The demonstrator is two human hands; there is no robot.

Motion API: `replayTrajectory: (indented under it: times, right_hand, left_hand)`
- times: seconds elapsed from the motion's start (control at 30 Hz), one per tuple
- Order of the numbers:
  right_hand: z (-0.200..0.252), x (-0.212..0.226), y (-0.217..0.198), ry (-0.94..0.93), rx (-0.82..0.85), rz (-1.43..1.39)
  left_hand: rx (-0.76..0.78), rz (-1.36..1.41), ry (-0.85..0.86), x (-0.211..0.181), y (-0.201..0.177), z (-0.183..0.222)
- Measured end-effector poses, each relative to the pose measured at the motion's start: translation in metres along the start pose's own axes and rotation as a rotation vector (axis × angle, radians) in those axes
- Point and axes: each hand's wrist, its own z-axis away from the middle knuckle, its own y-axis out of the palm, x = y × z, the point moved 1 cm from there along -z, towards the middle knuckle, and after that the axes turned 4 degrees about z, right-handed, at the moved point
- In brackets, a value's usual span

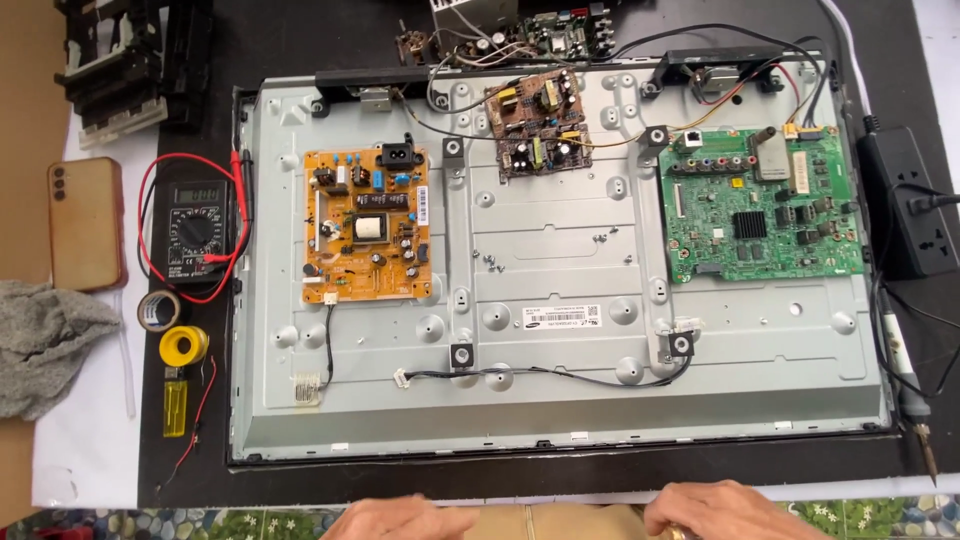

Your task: Using a manual screwdriver to remove screws securing a circuit board to a television chassis.

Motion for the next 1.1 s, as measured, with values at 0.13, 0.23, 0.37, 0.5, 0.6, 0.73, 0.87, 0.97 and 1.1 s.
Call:
replayTrajectory:
  times: [0.13, 0.23, 0.37, 0.5, 0.6, 0.73, 0.87, 0.97, 1.1]
  right_hand:
    - [0.025, 0.027, -0.036, -0.187, -0.279, 0.034]
    - [0.042, 0.052, -0.063, -0.365, -0.737, 0.238]
    - [0.06, 0.077, -0.09, -0.485, -1.03, 0.075]
    - [0.056, 0.105, -0.118, -0.328, -1.538, 0.169]
    - [0.035, 0.067, -0.136, -0.538, -1.758, 0.332]
    - [0.003, 0.062, -0.166, -0.753, -1.819, 0.293]
    - [-0.012, 0.07, -0.178, -0.85, -1.702, -0.117]
    - [-0.018, 0.067, -0.183, -0.846, -1.577, -0.466]
    - [-0.024, 0.066, -0.192, -0.802, -1.524, -0.652]
  left_hand:
    - [-0.174, -0.166, 0.812, -0.026, -0.021, -0.036]
    - [-0.222, -0.181, 0.911, -0.045, -0.03, -0.055]
    - [-0.255, -0.338, 0.974, -0.048, -0.02, -0.077]
    - [-0.387, -0.42, 1.083, -0.061, -0.018, -0.092]
    - [-0.37, -0.531, 1.088, -0.066, -0.021, -0.1]
    - [-0.427, -0.589, 1.132, -0.071, -0.014, -0.11]
    - [-0.443, -0.611, 1.187, -0.075, -0.002, -0.119]
    - [-0.454, -0.632, 1.214, -0.074, 0.007, -0.126]
    - [-0.474, -0.597, 1.263, -0.077, 0.012, -0.136]
